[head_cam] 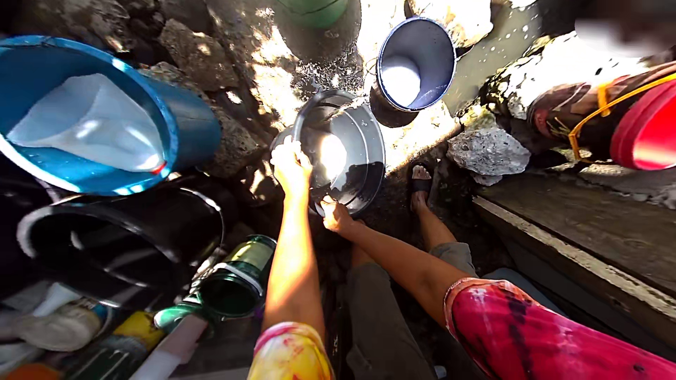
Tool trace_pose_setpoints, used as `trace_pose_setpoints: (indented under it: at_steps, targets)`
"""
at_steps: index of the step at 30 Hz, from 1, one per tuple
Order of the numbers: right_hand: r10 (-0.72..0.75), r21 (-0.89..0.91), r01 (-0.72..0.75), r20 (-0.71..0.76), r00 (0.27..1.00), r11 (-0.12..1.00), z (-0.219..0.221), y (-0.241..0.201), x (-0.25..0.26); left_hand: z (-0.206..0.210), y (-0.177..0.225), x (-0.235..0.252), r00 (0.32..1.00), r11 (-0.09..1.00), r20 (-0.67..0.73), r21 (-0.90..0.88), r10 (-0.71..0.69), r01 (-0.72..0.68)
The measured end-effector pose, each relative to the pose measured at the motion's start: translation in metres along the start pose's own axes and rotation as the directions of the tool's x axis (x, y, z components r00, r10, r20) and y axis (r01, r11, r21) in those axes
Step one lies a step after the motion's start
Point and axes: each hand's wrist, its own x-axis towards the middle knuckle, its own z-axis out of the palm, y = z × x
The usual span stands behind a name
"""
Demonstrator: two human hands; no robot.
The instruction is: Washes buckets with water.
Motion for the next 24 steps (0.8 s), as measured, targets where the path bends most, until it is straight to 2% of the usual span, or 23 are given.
trace_pose_setpoints:
  at_steps: [3,5,7,9,11,14,17,20,24]
  targets:
    - [-0.024,0.022,0.025,-0.049,0.999,0.999,-0.014,0.01,-0.015,-0.001,0.011,-0.006,0.999,0.999,-0.032,-0.022,-0.025,0.025]
    - [-0.049,0.002,0.05,-0.07,0.996,0.999,-0.036,0.015,-0.033,-0.007,0.026,-0.01,0.994,0.994,-0.049,-0.047,-0.097,0.095]
    - [-0.093,-0.022,0.092,-0.057,0.994,0.995,-0.059,0.014,-0.057,-0.025,0.041,-0.015,0.981,0.981,-0.039,-0.057,-0.188,0.186]
    - [-0.142,-0.037,0.14,-0.042,0.989,0.989,-0.083,0.007,-0.081,-0.048,0.056,-0.021,0.974,0.974,-0.046,-0.053,-0.222,0.22]
    - [-0.225,-0.027,0.224,-0.095,0.97,0.974,-0.103,0.0,-0.1,-0.077,0.076,-0.023,0.968,0.969,-0.04,-0.048,-0.246,0.244]
    - [-0.276,0.063,0.288,-0.147,0.95,0.956,-0.142,-0.012,-0.128,-0.116,0.124,-0.018,0.97,0.97,-0.023,-0.004,-0.244,0.244]
    - [-0.303,0.163,0.354,-0.271,0.914,0.921,-0.173,-0.014,-0.152,-0.145,0.185,-0.007,0.97,0.969,0.053,0.08,-0.237,0.233]
    - [-0.231,0.266,0.297,-0.253,0.94,0.917,-0.211,-0.014,-0.175,-0.16,0.239,0.002,0.969,0.969,0.109,0.133,-0.223,0.208]
    - [-0.305,0.346,0.429,-0.358,0.882,0.835,-0.248,0.009,-0.188,-0.161,0.301,0.009,0.972,0.975,0.155,0.163,-0.175,0.15]
